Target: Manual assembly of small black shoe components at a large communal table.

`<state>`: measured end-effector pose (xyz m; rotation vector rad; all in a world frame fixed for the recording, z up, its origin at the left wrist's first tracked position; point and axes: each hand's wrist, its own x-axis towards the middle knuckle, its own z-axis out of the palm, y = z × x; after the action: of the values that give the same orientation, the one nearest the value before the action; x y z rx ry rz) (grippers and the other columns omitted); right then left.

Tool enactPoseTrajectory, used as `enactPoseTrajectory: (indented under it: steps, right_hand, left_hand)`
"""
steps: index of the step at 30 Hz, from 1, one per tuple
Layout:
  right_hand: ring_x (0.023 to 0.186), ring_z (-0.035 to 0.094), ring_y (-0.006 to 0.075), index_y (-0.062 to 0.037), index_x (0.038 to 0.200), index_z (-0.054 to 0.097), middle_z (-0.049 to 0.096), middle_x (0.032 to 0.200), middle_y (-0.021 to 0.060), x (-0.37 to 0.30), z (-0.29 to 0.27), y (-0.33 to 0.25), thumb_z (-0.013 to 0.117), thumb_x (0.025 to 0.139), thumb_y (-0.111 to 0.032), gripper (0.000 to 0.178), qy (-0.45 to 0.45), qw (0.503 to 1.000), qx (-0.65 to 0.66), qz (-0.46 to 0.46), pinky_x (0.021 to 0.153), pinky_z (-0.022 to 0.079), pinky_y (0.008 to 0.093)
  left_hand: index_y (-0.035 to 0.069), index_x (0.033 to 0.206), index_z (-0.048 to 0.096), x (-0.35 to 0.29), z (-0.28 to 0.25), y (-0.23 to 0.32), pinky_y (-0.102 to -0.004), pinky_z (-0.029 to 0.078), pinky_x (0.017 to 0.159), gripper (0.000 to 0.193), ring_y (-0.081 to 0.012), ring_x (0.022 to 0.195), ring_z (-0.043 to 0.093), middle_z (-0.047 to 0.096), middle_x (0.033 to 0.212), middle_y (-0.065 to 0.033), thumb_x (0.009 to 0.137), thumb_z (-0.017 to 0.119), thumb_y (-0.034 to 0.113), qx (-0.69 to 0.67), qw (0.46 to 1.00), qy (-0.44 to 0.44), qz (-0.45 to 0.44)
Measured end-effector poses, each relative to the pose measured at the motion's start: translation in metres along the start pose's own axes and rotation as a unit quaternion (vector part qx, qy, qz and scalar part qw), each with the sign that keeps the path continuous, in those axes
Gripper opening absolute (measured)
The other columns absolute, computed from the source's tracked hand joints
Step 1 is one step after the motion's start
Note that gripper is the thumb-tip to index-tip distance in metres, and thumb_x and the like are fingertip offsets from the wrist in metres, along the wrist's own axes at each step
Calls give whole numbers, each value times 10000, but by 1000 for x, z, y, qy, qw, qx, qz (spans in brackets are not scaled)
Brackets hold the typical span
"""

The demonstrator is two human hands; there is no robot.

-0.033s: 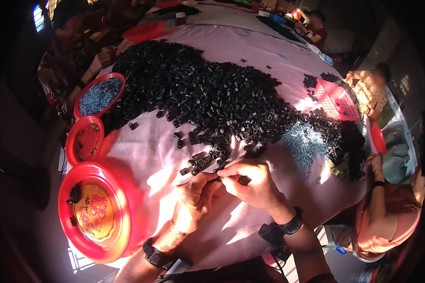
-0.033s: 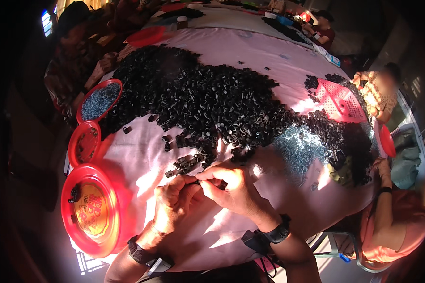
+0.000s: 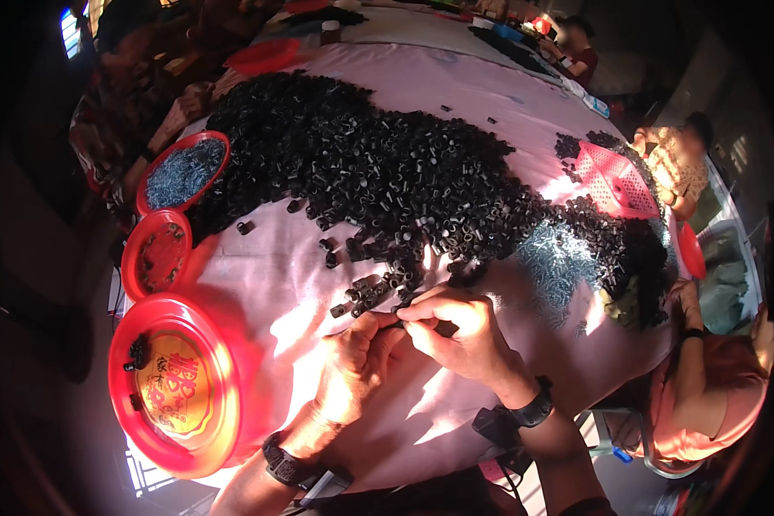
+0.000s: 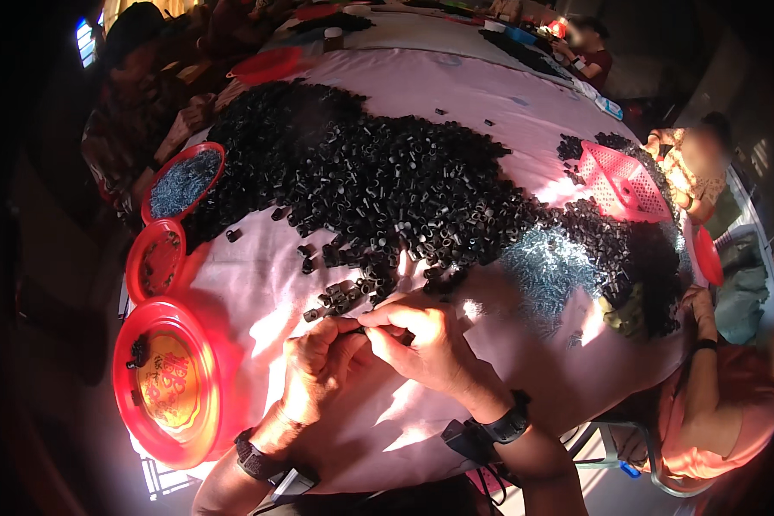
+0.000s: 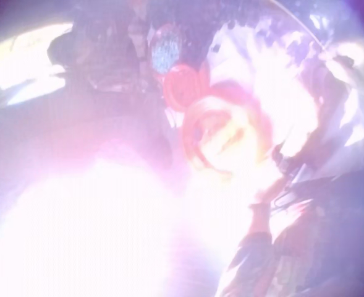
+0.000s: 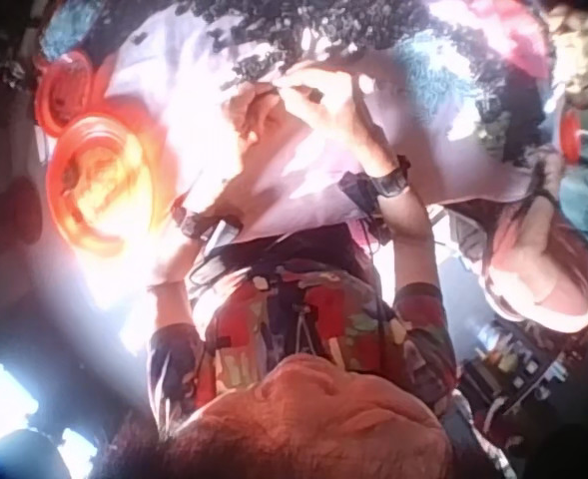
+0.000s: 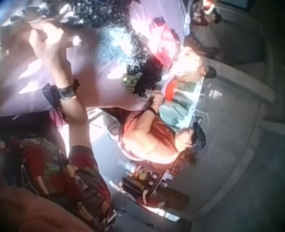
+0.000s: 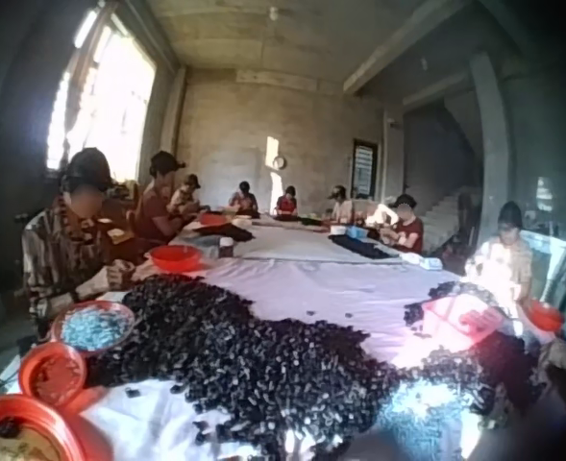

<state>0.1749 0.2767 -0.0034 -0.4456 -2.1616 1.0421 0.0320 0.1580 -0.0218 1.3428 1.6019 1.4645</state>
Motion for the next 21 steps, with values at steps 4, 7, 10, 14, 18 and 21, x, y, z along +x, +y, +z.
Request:
enactPoseTrajectory:
  steps: [4, 7, 10, 14, 18, 21]
  right_hand:
    - [671, 663, 113, 8, 946, 742, 723, 829, 88, 1, 5, 1, 717, 830, 41, 123, 17, 1000, -13, 11, 602, 534, 252]
    - [679, 676, 135, 4, 942, 740, 720, 833, 94, 1, 7, -3, 728, 824, 32, 122, 14, 1000, 11, 18, 610, 542, 262]
    - [785, 695, 171, 5, 1021, 737, 715, 917, 103, 3, 3, -2, 691, 827, 39, 203, 14, 999, -35, -37, 694, 564, 289]
    - [907, 684, 311, 2, 1133, 693, 683, 1026, 145, 3, 8, 0, 758, 753, -64, 391, -8, 991, -88, -104, 795, 575, 407]
    - [918, 673, 309, 11, 1131, 693, 675, 1003, 134, 2, 9, -7, 782, 707, -51, 437, 4, 986, -138, -93, 809, 571, 407]
    - [891, 670, 297, 9, 1109, 702, 677, 983, 118, 0, 12, -4, 785, 696, -40, 424, 22, 978, -180, -101, 791, 567, 403]
  left_hand:
    - [-4, 1121, 639, -2, 2, -2, -285, 569, 602, 146, -140, 677, 706, 728, 821, -103, 978, 637, 22, -8, 999, 22, -23]
    - [-18, 1115, 637, -4, 3, -13, -273, 573, 608, 145, -140, 679, 710, 729, 822, -90, 990, 637, 55, -31, 998, 14, -50]
    - [-18, 1114, 640, 1, 3, -2, -273, 578, 644, 154, -123, 700, 702, 731, 835, -72, 1012, 622, 96, -83, 991, 5, -108]
    - [-18, 1095, 642, 3, -1, 1, -270, 570, 721, 186, -114, 769, 693, 721, 867, -63, 1040, 587, 150, -212, 957, 9, -196]
    - [-3, 1072, 642, 8, -2, 8, -284, 549, 824, 247, -134, 859, 678, 718, 946, -80, 1070, 530, 217, -255, 933, -19, -251]
    - [12, 1066, 646, 7, 0, 5, -298, 554, 835, 245, -141, 883, 675, 717, 981, -87, 1072, 529, 227, -329, 919, -28, -214]
